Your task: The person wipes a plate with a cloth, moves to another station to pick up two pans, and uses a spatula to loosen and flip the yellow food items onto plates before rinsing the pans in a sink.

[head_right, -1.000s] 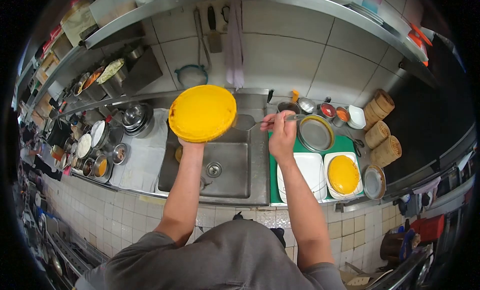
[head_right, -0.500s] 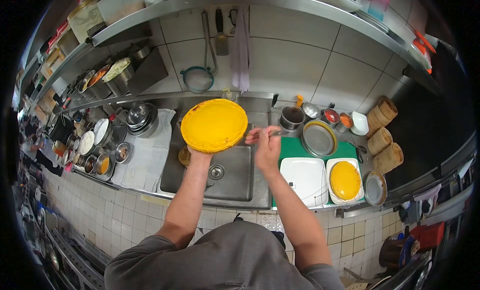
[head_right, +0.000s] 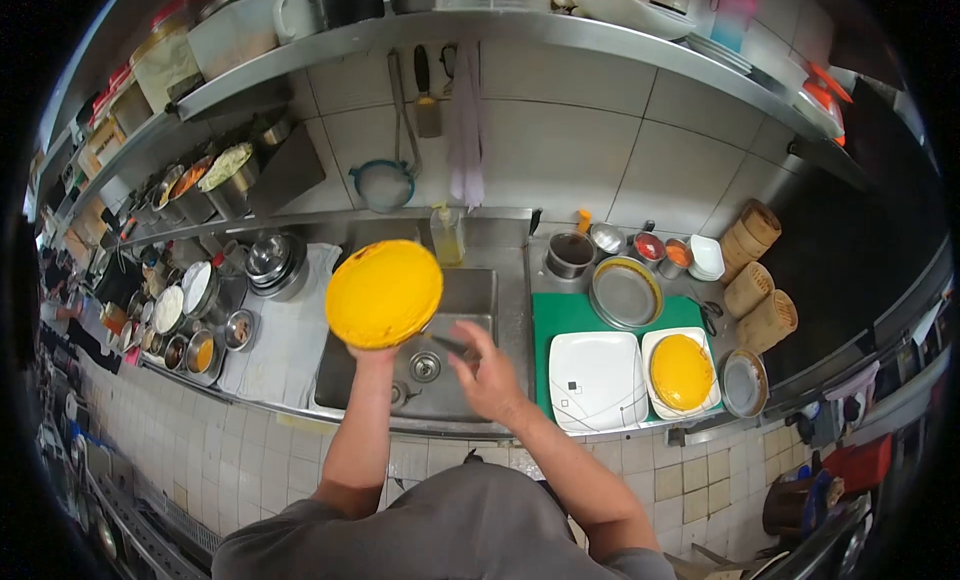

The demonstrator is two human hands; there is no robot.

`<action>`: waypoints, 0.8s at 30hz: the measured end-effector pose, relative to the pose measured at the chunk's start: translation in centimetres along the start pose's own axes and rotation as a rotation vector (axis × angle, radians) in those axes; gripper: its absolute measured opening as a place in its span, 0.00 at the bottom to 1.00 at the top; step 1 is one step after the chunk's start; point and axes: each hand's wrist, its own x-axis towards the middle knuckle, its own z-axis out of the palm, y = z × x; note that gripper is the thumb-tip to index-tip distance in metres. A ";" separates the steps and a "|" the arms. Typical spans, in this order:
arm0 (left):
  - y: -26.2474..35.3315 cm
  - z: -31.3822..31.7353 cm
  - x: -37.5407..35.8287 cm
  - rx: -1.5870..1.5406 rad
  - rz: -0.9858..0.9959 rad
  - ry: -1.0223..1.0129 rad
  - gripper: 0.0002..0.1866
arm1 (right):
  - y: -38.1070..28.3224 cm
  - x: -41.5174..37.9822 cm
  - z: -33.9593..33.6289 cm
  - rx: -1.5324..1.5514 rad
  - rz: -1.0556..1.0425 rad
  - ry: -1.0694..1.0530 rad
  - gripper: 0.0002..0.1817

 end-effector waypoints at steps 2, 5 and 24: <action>2.0 -1.5 -0.8 0.025 0.091 -0.040 0.33 | 1.5 -1.8 0.1 -0.069 0.021 0.028 0.16; 6.9 -6.8 -2.3 0.179 0.218 -0.137 0.34 | 2.9 -4.8 -2.1 -0.495 0.346 -0.278 0.09; 32.6 -14.5 -27.3 0.406 0.728 -0.077 0.34 | 4.7 -9.5 -6.8 -0.169 0.557 -0.604 0.18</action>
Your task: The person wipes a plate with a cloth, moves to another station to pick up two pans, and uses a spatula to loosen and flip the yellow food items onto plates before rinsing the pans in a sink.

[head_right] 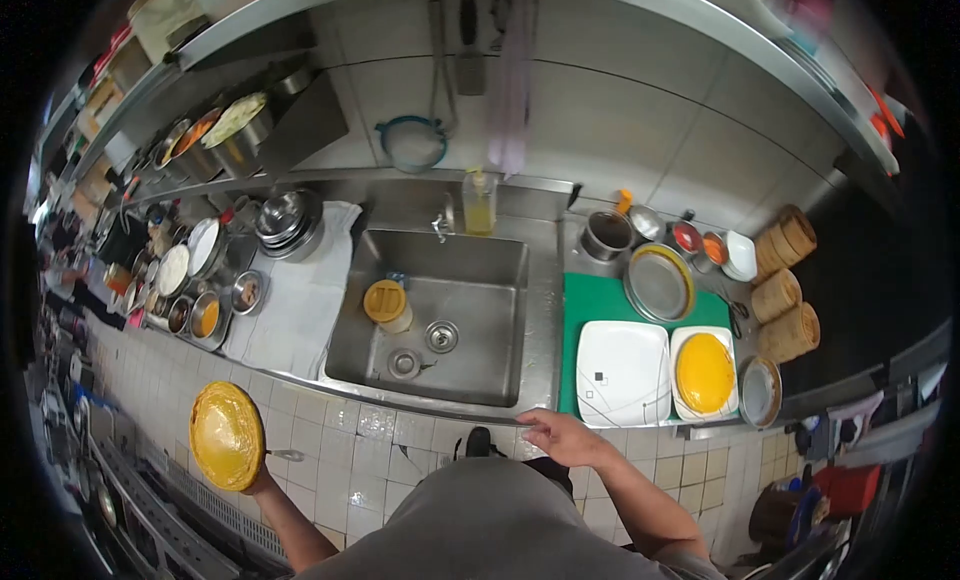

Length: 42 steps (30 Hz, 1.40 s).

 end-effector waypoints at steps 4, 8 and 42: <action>3.5 -1.3 -2.0 0.034 0.050 -0.009 0.34 | -9.4 1.8 -1.5 0.217 -0.301 -0.015 0.21; 5.3 -2.2 -2.9 0.033 0.070 -0.032 0.34 | -19.6 0.6 -1.0 0.746 -0.605 -0.516 0.32; 7.1 -9.7 2.5 -0.881 -0.134 -0.037 0.33 | -28.6 2.0 -1.5 1.250 -0.520 -0.466 0.21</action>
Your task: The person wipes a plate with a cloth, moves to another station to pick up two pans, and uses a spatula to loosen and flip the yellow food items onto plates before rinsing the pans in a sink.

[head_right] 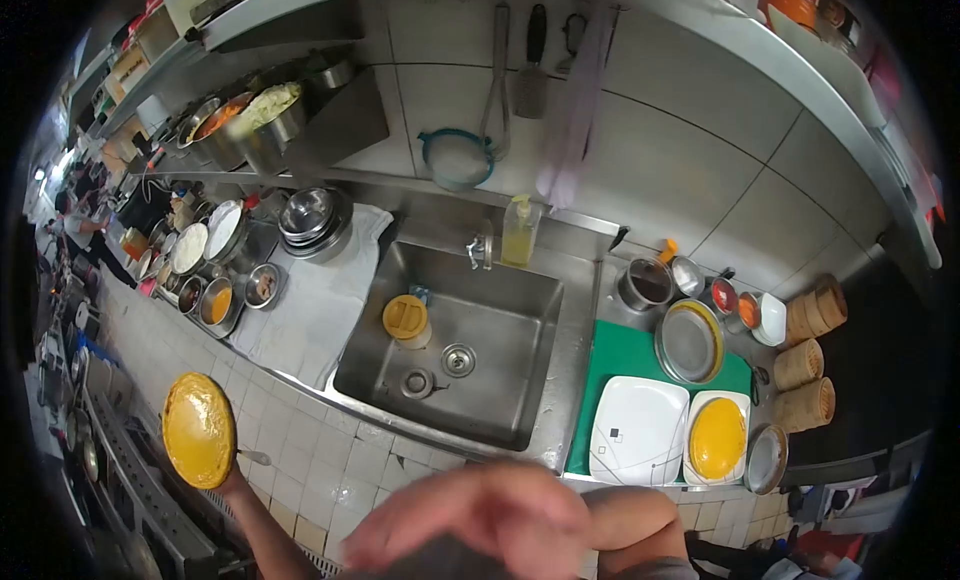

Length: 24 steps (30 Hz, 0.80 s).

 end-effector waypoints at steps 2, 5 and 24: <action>-2.6 0.8 0.5 0.149 0.034 0.020 0.33 | 3.2 0.7 -8.2 -0.292 0.049 -0.075 0.12; -8.2 0.7 1.7 0.371 0.086 0.066 0.33 | 9.5 -0.4 -15.6 -1.356 0.353 0.049 0.15; -40.1 -4.3 11.9 0.547 -0.269 0.332 0.33 | 18.3 -38.5 -31.4 -1.159 0.568 0.972 0.22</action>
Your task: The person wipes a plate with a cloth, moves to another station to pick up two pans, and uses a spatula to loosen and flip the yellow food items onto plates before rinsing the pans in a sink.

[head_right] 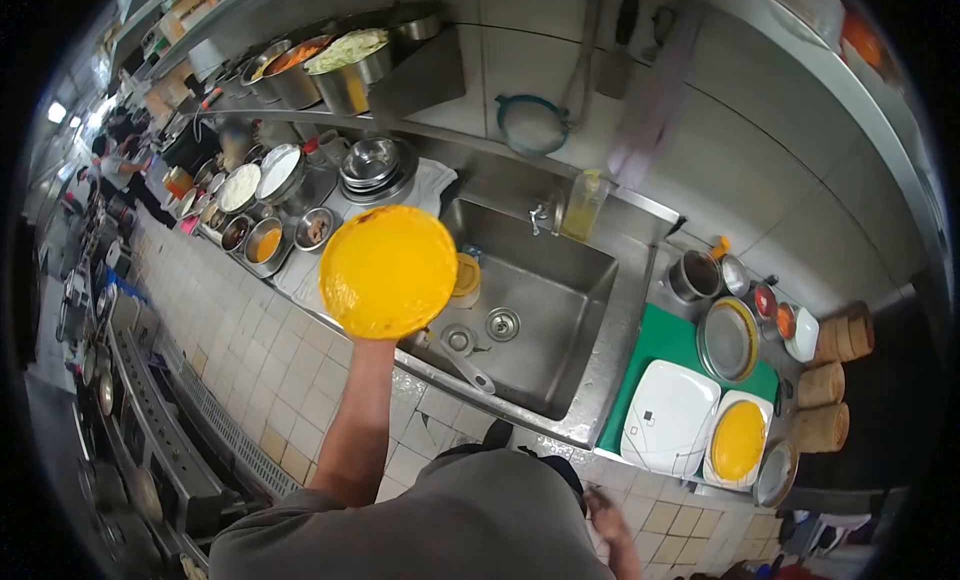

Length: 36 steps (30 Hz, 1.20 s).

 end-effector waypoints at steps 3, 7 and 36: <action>-3.6 2.2 1.1 -0.053 -0.124 -0.012 0.33 | -25.3 0.4 -2.3 -0.324 -0.541 0.226 0.30; -7.7 4.0 2.5 -0.187 -0.224 0.087 0.34 | -40.2 3.2 2.0 -0.175 -0.949 0.137 0.39; -12.2 8.8 4.1 -0.225 -0.135 0.103 0.33 | -41.4 8.0 0.2 0.762 -1.129 0.261 0.11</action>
